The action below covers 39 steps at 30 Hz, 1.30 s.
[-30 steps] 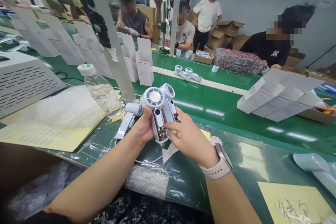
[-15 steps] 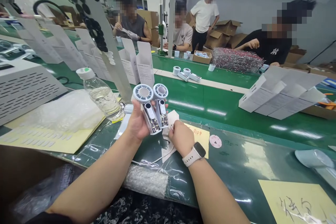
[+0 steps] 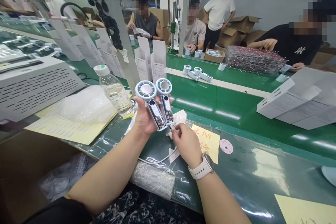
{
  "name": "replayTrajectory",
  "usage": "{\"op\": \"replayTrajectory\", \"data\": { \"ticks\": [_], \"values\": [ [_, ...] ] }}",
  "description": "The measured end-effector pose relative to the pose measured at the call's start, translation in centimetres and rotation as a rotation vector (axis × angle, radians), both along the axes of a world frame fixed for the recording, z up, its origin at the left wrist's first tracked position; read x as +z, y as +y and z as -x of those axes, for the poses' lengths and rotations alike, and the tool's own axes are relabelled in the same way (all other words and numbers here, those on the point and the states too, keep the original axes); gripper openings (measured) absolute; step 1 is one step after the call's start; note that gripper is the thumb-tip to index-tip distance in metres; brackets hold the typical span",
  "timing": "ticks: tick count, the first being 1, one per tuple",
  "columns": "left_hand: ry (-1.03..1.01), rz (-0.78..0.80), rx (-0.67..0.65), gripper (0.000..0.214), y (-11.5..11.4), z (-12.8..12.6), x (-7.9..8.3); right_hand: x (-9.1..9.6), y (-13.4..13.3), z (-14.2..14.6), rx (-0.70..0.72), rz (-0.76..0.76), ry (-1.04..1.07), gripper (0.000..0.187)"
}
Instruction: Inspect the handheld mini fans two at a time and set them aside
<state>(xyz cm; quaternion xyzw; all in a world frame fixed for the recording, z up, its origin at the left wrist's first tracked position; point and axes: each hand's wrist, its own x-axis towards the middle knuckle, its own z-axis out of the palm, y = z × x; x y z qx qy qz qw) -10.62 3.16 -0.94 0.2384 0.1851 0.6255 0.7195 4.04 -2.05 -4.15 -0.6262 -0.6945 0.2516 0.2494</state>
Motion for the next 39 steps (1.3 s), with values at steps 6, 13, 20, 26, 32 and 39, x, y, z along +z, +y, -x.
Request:
{"op": "replayTrajectory", "data": {
  "ticks": [6,13,20,26,32,39],
  "values": [
    [-0.002,-0.020,0.011,0.064,-0.1,-0.2,0.4,-0.9,1.1,2.2,-0.030,0.025,-0.094,0.005],
    [-0.016,0.027,0.037,0.065,0.3,0.1,0.2,-0.1,-0.3,0.5,-0.003,0.034,0.161,0.009],
    [-0.020,0.146,0.050,0.067,0.6,0.3,-0.1,0.8,-0.8,0.4,0.155,0.225,0.621,0.036],
    [-0.014,0.108,0.026,0.068,0.4,0.0,-0.3,1.5,-1.3,1.2,0.191,0.207,0.832,0.037],
    [0.051,0.014,0.054,0.067,0.0,-0.4,-0.3,0.6,-2.1,2.4,0.099,0.199,0.929,0.039],
    [0.061,-0.019,0.062,0.068,-0.2,-0.6,-0.3,0.8,-2.5,2.5,0.122,0.031,0.806,0.033]
  ]
}}
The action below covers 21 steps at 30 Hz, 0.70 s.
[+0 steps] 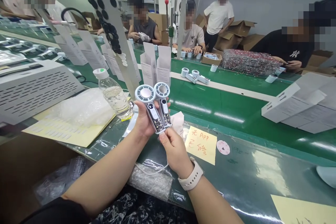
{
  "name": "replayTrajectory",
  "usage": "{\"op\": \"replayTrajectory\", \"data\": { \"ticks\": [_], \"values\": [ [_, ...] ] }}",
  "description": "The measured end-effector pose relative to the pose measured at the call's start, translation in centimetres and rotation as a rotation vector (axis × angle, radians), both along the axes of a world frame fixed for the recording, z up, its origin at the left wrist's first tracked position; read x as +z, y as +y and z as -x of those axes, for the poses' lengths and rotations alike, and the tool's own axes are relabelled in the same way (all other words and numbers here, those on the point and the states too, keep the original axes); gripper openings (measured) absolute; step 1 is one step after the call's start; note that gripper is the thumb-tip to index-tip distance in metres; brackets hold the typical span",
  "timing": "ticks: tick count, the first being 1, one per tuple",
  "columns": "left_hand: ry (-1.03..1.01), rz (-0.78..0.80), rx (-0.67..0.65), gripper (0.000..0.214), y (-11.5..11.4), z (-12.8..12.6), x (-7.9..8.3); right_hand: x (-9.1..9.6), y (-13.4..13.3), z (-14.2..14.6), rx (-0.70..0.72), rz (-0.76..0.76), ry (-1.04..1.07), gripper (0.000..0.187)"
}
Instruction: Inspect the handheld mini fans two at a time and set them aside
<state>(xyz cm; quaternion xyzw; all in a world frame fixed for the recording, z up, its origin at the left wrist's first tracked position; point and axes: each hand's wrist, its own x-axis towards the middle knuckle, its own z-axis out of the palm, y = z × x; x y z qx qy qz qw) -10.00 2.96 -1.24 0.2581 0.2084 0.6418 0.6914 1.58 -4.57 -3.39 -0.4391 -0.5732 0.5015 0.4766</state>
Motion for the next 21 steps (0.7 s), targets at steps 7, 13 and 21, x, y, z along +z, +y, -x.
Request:
{"op": "replayTrajectory", "data": {
  "ticks": [7,13,21],
  "values": [
    [-0.106,0.026,-0.065,0.065,-0.15,0.45,0.82,0.15,0.49,-0.79,-0.059,-0.133,-0.062,0.033],
    [-0.026,-0.043,-0.078,0.065,-0.47,0.43,0.98,-0.03,0.62,-0.74,-0.019,0.066,0.122,0.040],
    [0.020,-0.148,-0.062,0.069,-0.52,0.51,0.87,0.31,0.76,-0.66,0.017,0.190,0.317,0.044]
  ]
}}
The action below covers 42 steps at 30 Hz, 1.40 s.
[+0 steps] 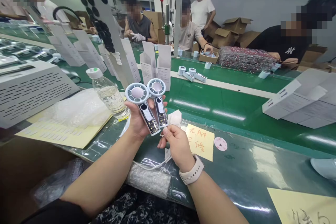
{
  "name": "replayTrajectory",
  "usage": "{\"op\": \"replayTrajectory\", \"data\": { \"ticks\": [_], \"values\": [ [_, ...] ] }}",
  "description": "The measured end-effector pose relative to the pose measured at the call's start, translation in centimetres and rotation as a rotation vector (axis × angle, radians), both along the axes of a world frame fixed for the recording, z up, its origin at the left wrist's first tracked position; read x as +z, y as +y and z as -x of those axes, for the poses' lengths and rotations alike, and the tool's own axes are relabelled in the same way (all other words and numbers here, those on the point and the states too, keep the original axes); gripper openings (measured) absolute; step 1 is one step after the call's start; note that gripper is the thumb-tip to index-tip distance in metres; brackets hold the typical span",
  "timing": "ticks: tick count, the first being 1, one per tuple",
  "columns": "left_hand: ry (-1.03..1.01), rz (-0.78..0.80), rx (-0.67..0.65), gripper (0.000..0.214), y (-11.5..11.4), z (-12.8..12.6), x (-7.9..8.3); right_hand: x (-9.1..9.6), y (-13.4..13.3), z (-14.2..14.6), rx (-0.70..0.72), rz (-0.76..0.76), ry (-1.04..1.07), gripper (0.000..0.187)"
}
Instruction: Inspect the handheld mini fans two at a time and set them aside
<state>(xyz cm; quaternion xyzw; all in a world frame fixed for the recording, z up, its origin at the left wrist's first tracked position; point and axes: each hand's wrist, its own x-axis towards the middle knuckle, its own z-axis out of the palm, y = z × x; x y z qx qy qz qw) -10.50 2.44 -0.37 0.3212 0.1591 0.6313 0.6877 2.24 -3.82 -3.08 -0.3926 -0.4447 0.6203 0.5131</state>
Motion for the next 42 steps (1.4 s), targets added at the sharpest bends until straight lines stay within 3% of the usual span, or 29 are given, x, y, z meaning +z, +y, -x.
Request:
{"op": "replayTrajectory", "data": {
  "ticks": [6,11,17,19,21,23,26,29,31,34,37,40,42],
  "values": [
    [0.024,-0.057,0.051,0.069,-0.2,-0.5,-0.4,-0.6,-0.3,0.7,-0.088,-0.024,-0.004,0.047],
    [0.028,-0.022,0.046,0.069,0.0,-0.6,-0.6,-1.0,0.0,0.4,-0.118,-0.087,-0.163,0.045],
    [-0.049,0.076,0.019,0.062,0.6,0.3,-0.7,-0.1,0.0,-1.3,-0.190,-0.362,-0.326,0.035],
    [-0.056,0.100,0.014,0.058,0.6,0.5,-0.7,-0.2,0.2,-1.8,-0.268,-0.375,-0.402,0.029],
    [-0.053,0.095,-0.054,0.054,0.3,0.4,-0.5,-0.5,0.6,-2.2,-0.345,-0.328,-0.474,0.017],
    [-0.046,0.077,-0.166,0.052,-0.4,0.1,-0.2,-0.9,1.2,-2.8,-0.387,-0.309,-0.522,0.024],
    [-0.045,0.079,-0.329,0.050,-1.4,-0.6,0.2,-1.5,2.0,-3.8,-0.375,-0.372,-0.704,0.029],
    [-0.075,0.106,-0.418,0.050,-2.0,-1.0,0.3,-2.2,2.6,-4.6,-0.345,-0.419,-0.984,0.017],
    [-0.100,0.128,-0.443,0.051,-2.2,-1.0,0.3,-3.0,2.9,-4.7,-0.322,-0.413,-1.054,0.010],
    [-0.114,0.156,-0.451,0.051,-2.2,-0.9,0.3,-3.8,3.0,-4.2,-0.278,-0.418,-1.062,0.014],
    [-0.109,0.166,-0.458,0.051,-2.2,-0.9,0.5,-3.3,3.0,-4.4,-0.257,-0.425,-1.056,0.018],
    [-0.108,0.179,-0.471,0.053,-2.2,-1.1,0.5,-1.6,3.0,-5.9,-0.415,-0.445,-0.965,0.014],
    [-0.091,0.205,-0.486,0.054,-2.2,-1.4,0.2,-0.3,2.8,-7.0,-0.546,-0.498,-0.765,0.011]
  ]
}}
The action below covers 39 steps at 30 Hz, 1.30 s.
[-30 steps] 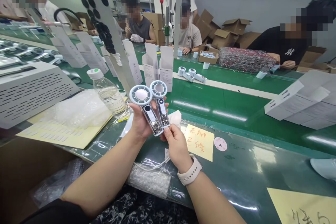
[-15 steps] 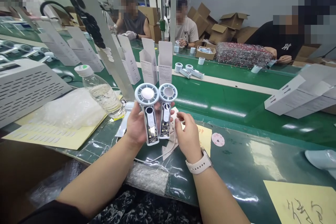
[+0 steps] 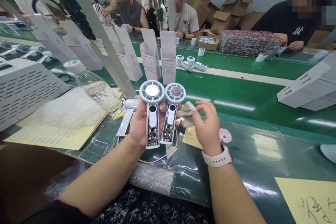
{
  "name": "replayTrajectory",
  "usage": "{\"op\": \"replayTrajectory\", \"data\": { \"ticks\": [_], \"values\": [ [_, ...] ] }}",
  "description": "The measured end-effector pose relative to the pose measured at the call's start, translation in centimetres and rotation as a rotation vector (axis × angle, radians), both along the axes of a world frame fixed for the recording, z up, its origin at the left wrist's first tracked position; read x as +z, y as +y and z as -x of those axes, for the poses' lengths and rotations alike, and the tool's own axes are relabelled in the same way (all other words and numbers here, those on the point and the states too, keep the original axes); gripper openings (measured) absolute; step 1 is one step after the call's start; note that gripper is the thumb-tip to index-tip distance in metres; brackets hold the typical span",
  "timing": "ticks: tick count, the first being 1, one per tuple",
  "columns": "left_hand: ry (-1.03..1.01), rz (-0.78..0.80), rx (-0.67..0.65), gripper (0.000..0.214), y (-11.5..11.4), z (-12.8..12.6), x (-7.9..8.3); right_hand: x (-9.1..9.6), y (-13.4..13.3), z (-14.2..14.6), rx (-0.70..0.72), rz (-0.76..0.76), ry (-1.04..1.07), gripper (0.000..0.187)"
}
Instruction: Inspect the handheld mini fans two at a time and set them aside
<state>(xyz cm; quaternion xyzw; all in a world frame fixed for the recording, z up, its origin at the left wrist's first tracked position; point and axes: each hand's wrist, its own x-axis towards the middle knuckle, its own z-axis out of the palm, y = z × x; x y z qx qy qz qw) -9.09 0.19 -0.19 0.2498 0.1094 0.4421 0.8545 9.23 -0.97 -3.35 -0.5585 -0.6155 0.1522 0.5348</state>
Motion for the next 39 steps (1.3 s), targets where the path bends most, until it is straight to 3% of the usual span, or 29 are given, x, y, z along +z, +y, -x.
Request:
{"op": "replayTrajectory", "data": {
  "ticks": [2,4,7,13,19,25,29,35,39],
  "values": [
    [0.038,0.020,-0.033,0.055,-0.1,-0.4,-0.5,1.0,-0.3,-0.5,0.092,-0.061,0.217,0.011],
    [0.074,0.026,-0.075,0.057,-0.4,-0.9,-1.1,1.4,-0.6,-0.3,0.217,0.003,0.377,0.011],
    [0.085,0.025,-0.145,0.059,-1.0,-1.5,-1.8,1.7,-0.9,0.4,0.242,0.113,0.545,0.018],
    [0.075,0.017,-0.212,0.059,-1.1,-1.5,-2.2,2.3,-0.8,-0.5,0.496,0.456,0.727,0.084],
    [0.097,0.052,-0.211,0.060,-0.7,-1.3,-1.7,2.4,-1.0,-0.3,0.537,0.409,0.698,0.062],
    [0.171,0.029,-0.162,0.059,-1.2,-1.7,-2.3,1.7,-0.6,0.5,0.353,0.321,0.620,0.050],
    [0.183,0.031,-0.154,0.059,-1.0,-1.7,-2.6,1.7,-0.4,-0.1,0.340,0.271,0.466,0.056],
    [0.126,-0.012,-0.268,0.063,0.2,-1.1,-2.1,2.4,-1.2,-1.0,0.471,0.418,0.528,0.065],
    [0.098,0.013,-0.278,0.059,0.5,-0.7,-1.2,2.4,-1.0,-1.6,0.356,0.310,0.342,0.062]
  ]
}}
